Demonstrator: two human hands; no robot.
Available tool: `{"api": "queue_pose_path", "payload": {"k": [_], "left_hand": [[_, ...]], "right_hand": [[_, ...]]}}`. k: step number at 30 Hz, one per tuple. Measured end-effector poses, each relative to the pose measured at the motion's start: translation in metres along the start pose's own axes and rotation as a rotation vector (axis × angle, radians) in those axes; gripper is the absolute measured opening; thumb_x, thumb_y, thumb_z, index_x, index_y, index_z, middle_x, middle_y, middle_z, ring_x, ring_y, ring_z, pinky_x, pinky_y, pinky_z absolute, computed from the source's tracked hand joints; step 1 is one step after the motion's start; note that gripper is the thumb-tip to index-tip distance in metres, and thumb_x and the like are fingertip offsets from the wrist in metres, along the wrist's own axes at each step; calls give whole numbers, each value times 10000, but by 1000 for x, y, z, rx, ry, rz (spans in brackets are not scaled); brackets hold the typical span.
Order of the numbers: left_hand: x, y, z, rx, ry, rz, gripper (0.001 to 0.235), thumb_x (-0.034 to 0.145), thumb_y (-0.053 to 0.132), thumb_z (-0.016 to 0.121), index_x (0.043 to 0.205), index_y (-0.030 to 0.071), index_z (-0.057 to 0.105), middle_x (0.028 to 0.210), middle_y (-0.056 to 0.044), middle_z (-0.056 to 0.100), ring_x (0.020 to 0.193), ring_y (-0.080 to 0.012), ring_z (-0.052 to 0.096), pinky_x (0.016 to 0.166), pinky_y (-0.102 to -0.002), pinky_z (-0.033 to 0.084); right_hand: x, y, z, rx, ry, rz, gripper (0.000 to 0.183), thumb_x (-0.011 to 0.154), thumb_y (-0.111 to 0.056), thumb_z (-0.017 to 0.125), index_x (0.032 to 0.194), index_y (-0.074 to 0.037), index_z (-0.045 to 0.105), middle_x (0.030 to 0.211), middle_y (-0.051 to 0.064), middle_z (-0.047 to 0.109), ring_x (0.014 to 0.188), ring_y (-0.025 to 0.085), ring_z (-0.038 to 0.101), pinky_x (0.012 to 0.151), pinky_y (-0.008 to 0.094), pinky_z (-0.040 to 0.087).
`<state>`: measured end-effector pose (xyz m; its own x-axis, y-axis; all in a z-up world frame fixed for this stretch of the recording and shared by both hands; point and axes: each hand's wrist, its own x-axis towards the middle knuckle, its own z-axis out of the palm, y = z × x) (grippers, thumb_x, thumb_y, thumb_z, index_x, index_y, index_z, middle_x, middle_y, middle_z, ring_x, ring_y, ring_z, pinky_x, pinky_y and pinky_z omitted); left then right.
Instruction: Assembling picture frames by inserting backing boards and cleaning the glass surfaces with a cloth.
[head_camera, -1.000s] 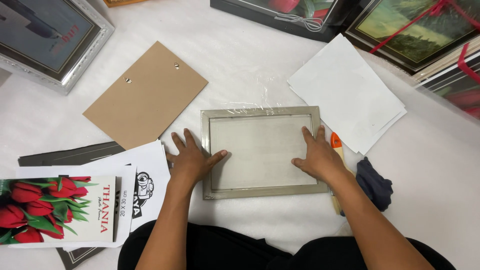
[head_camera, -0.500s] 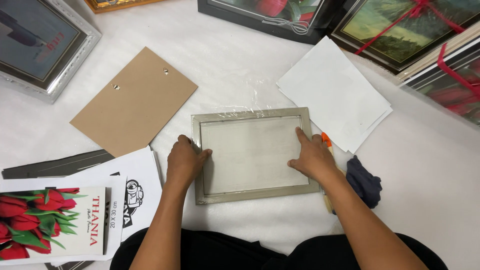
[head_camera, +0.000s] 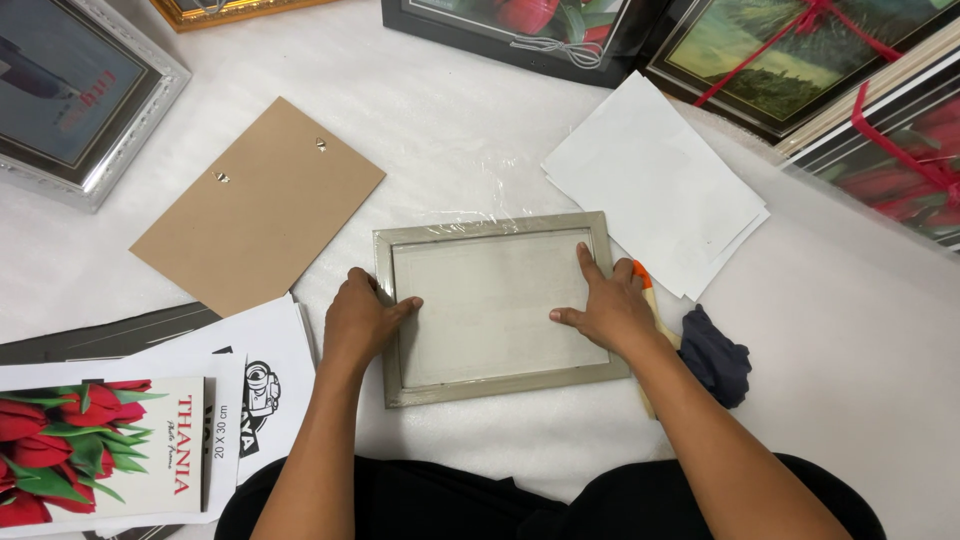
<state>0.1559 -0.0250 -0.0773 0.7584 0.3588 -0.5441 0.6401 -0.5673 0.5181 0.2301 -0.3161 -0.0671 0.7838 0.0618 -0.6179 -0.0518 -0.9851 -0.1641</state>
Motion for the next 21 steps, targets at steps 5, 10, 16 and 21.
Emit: {"api": "queue_pose_path", "payload": {"k": [5,10,16,21], "left_hand": [[-6,10,-8,5,-67,-15,748,791,339,854,1275,-120,517,1225,-340,612,1175,-510,627,942,-582,541],[-1,4,-7,31,-107,-1,815,717,231,915,1308,-121,476,1307,-357,551,1210,-555,585,959,-609,535],[0,2,-5,21,-108,-11,814,712,209,919,1299,-114,457,1331,-352,520,1216,-574,567,967,-620,531],[4,-4,-1,49,-116,17,825,719,256,919,1291,-102,444,1353,-351,503,1204,-563,581,954,-599,545]], "right_hand": [[0,3,-1,-51,-35,-16,1075,807,-464,826,1651,-180,225,1438,337,391,1390,530,407,1043,595,490],[13,13,14,-154,-76,-53,1302,689,-446,949,1667,-189,127,1417,345,375,1387,568,372,1067,591,471],[10,11,12,-144,-59,-61,1313,668,-383,971,1664,-169,142,1404,359,386,1380,584,372,1065,601,470],[13,13,14,-131,-51,-56,1312,661,-371,973,1662,-153,154,1415,364,382,1378,586,376,1051,615,477]]}}
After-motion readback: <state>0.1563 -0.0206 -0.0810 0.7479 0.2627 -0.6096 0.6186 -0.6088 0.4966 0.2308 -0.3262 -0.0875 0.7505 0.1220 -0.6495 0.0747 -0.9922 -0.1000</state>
